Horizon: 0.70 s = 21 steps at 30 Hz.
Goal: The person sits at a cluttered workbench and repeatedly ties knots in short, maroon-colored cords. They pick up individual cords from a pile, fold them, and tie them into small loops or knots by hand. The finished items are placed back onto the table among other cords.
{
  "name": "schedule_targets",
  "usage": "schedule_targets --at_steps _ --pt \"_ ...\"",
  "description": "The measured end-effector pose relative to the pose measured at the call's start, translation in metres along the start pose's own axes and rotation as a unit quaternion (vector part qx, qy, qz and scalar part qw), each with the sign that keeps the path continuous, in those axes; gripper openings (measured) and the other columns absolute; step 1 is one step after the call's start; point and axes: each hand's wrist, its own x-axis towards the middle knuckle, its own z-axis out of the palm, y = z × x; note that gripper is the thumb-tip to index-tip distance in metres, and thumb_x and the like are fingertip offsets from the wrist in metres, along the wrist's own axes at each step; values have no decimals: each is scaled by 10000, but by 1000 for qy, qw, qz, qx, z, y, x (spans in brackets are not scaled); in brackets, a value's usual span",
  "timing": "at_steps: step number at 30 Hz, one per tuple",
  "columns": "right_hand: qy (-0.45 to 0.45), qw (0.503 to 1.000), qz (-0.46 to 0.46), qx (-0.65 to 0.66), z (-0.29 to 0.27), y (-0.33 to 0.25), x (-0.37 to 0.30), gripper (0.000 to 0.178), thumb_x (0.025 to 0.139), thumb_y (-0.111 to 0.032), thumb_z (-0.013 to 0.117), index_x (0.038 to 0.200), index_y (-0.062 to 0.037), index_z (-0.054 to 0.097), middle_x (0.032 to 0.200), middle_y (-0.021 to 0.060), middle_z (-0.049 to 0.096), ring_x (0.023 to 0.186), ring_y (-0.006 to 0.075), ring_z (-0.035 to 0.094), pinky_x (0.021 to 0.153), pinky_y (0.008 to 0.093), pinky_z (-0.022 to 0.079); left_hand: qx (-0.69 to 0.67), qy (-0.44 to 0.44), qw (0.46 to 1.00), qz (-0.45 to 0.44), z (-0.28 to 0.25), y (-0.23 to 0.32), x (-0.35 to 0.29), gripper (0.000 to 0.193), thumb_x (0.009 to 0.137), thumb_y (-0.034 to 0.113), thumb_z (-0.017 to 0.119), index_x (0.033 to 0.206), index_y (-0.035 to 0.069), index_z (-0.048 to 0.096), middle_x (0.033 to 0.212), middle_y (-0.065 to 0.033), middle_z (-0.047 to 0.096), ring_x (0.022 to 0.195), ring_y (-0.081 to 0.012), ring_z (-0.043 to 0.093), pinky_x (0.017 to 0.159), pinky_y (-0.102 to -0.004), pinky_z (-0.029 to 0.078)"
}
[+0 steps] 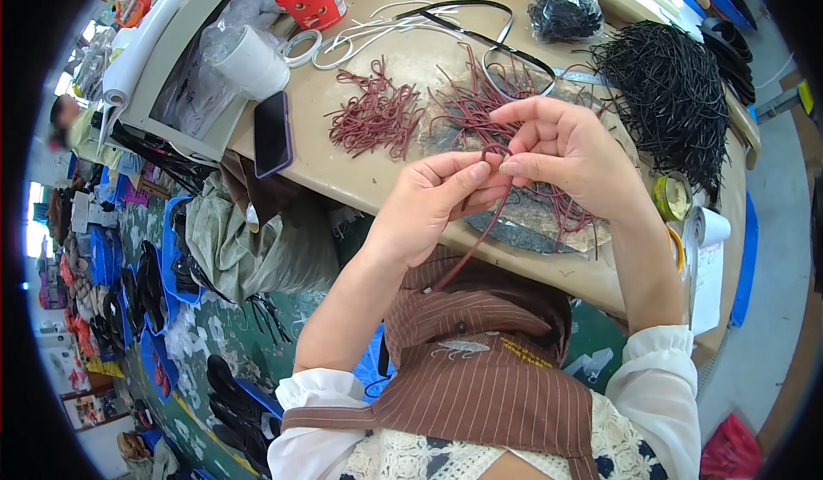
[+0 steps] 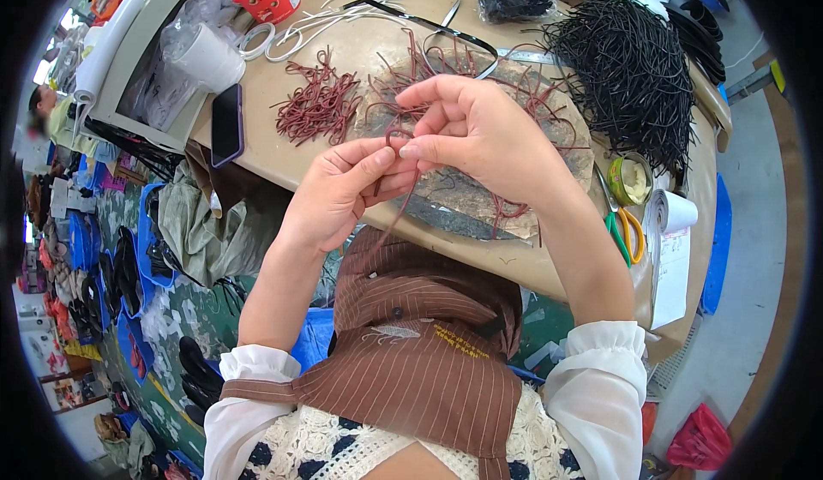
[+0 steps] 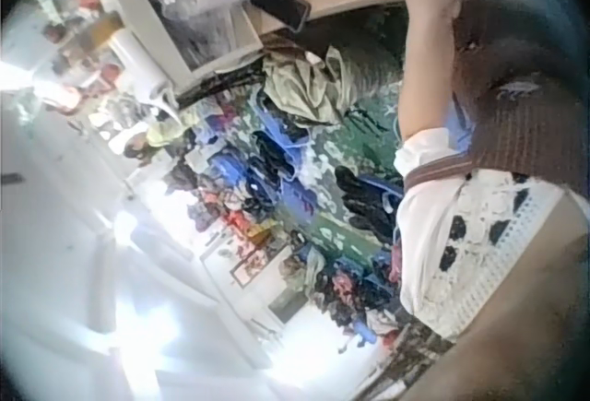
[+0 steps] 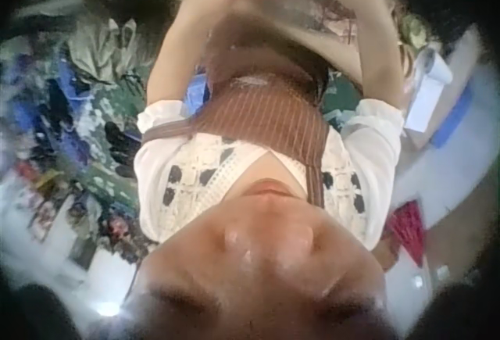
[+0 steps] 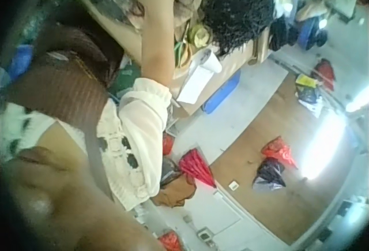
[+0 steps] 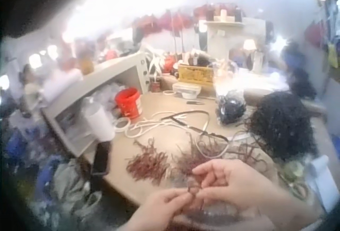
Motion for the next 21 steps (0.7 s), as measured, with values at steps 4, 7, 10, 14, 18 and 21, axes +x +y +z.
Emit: schedule_targets --at_steps 4,7,10,14,18,21 --pt "26 999 -19 -11 5 -6 -2 305 751 -8 604 1031 58 505 786 58 582 694 84 570 621 200 473 11 -10 1000 -11 2 0 -2 217 874 123 516 1015 -29 581 915 -103 623 833 -143 608 778 -270 497" --pt "51 998 -33 26 8 -6 -4 294 752 -2 601 1026 54 510 791 59 582 712 86 578 636 199 478 10 -9 1000 -12 6 -5 -3 210 865 104 528 1013 -32 588 899 -89 624 819 -127 602 761 -254 499" --pt "60 997 -40 26 8 -4 -3 290 752 -1 600 1023 53 512 796 62 583 723 90 583 644 196 481 17 0 1000 -6 9 -6 -5 205 859 90 535 1011 -37 588 885 -85 623 806 -131 603 749 -253 502" --pt "55 997 -51 21 13 -4 -3 279 758 1 593 1019 57 512 799 64 583 710 88 579 629 197 481 35 2 999 2 9 -5 -7 202 853 86 543 999 -46 590 872 -89 624 786 -133 604 733 -251 503" --pt "59 996 -61 19 16 -2 -3 269 765 8 583 1019 57 513 792 66 583 695 87 575 608 193 478 77 -8 997 27 7 -7 -5 194 848 91 552 973 -51 595 866 -94 626 783 -134 604 723 -250 502" --pt "68 995 -65 20 20 4 -3 297 764 -22 599 1035 54 506 829 85 581 722 99 575 638 217 484 86 -11 996 36 4 -11 -5 192 846 100 557 960 -51 594 864 -96 627 776 -134 604 713 -254 502"
